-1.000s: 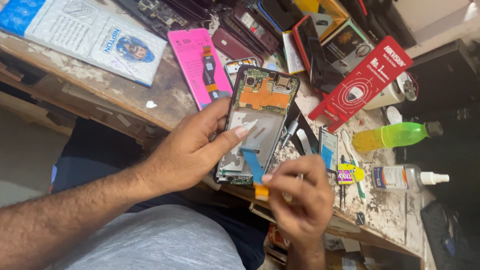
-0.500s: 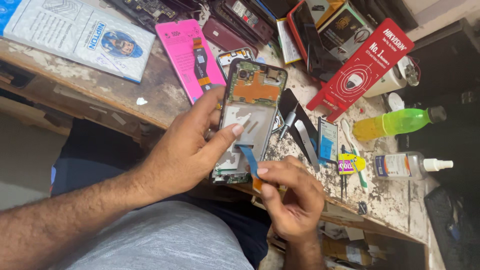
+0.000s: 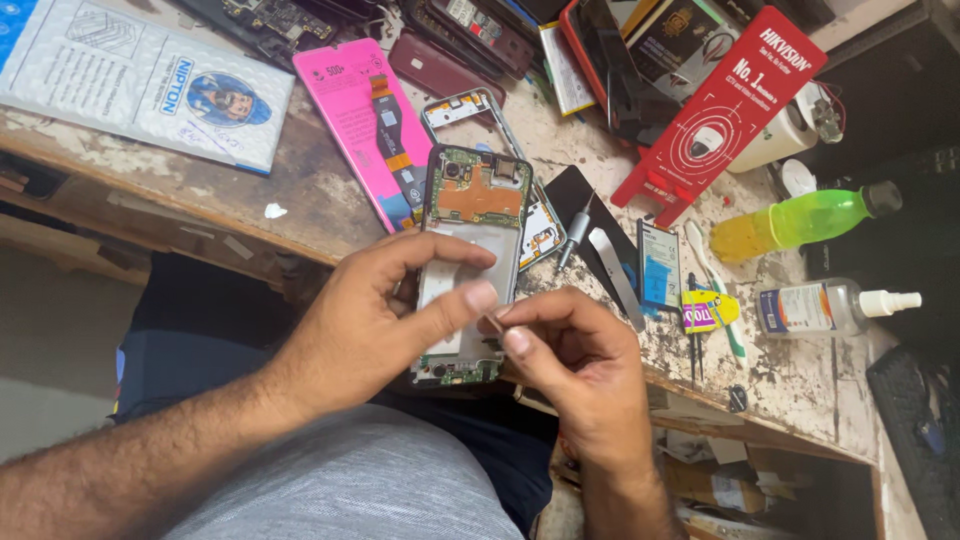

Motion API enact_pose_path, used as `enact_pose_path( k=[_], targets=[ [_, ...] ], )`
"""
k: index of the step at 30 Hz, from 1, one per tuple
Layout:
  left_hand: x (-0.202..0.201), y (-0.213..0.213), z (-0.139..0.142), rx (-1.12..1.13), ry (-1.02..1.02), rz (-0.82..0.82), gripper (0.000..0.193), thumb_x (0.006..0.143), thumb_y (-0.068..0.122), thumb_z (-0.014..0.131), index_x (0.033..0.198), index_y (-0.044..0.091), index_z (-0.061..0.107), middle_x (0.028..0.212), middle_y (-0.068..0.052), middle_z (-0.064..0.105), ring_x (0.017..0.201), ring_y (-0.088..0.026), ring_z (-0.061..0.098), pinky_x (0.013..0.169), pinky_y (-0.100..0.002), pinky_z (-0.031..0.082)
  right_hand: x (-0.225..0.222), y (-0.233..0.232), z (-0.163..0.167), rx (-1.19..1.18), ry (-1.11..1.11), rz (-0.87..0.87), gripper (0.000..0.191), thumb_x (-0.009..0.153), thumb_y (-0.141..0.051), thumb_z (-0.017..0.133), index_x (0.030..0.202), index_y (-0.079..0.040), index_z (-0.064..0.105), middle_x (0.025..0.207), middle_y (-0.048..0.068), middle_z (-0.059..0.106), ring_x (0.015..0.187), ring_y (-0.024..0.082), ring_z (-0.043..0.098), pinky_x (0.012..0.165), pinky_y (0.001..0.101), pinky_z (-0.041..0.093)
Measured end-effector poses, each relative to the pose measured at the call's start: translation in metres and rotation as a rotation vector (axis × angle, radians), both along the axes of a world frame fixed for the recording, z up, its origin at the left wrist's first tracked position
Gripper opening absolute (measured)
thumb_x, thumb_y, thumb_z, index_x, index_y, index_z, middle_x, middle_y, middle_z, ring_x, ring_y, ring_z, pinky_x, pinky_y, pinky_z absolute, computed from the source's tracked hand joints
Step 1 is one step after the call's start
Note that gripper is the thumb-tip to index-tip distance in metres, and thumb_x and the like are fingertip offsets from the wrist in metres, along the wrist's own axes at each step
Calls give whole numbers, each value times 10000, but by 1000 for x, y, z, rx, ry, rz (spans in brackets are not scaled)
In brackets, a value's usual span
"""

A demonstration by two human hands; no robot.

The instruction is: The person applies adhesive to the edges of a smartphone frame, then handles a new display assembly and a motherboard, peeling protective films and aligning components. The person works at a cluttered bench with various phone parts and tools visible.

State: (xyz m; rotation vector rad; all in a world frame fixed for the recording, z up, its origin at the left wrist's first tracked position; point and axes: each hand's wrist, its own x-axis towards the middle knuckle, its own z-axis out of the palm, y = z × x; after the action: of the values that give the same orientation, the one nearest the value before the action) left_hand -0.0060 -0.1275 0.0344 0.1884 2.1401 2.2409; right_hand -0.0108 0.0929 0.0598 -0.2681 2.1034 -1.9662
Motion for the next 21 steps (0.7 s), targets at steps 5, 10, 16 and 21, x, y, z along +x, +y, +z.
enact_pose_path(
  k=[5, 10, 16, 21],
  targets=[
    [3, -6, 4, 176, -112, -130, 555, 789, 232, 787, 1306, 89, 645, 1092, -45, 738, 927, -116, 744, 774, -272, 644, 0, -2, 2, 55, 20, -13, 158, 939, -14, 715, 1089, 32, 713, 944, 50, 737, 829, 77, 657, 711, 223, 522],
    [6, -9, 1, 222, 9, -192, 624, 824, 173, 772, 1408, 74, 575, 1312, -93, 639, 1098, -126, 709, 889, -281, 644, 3, -2, 7, 120, -11, -22, 244, 897, 14, 729, 1139, 49, 735, 917, 48, 753, 791, 71, 651, 692, 212, 501],
    [7, -11, -1, 162, 31, -167, 639, 818, 176, 775, 1411, 80, 556, 1383, -78, 602, 1140, -143, 709, 888, -293, 660, 9, -4, 11, 152, 113, 95, 346, 870, 70, 775, 1213, 48, 736, 975, 50, 683, 846, 71, 627, 770, 221, 510],
    [9, -10, 3, 108, 36, -166, 604, 808, 176, 799, 1367, 89, 588, 1294, -63, 606, 1113, -135, 716, 886, -280, 656, 14, -7, 16, 271, 174, 46, 310, 854, 54, 777, 1161, 30, 754, 1009, 67, 736, 848, 78, 668, 763, 218, 535]
  ],
)
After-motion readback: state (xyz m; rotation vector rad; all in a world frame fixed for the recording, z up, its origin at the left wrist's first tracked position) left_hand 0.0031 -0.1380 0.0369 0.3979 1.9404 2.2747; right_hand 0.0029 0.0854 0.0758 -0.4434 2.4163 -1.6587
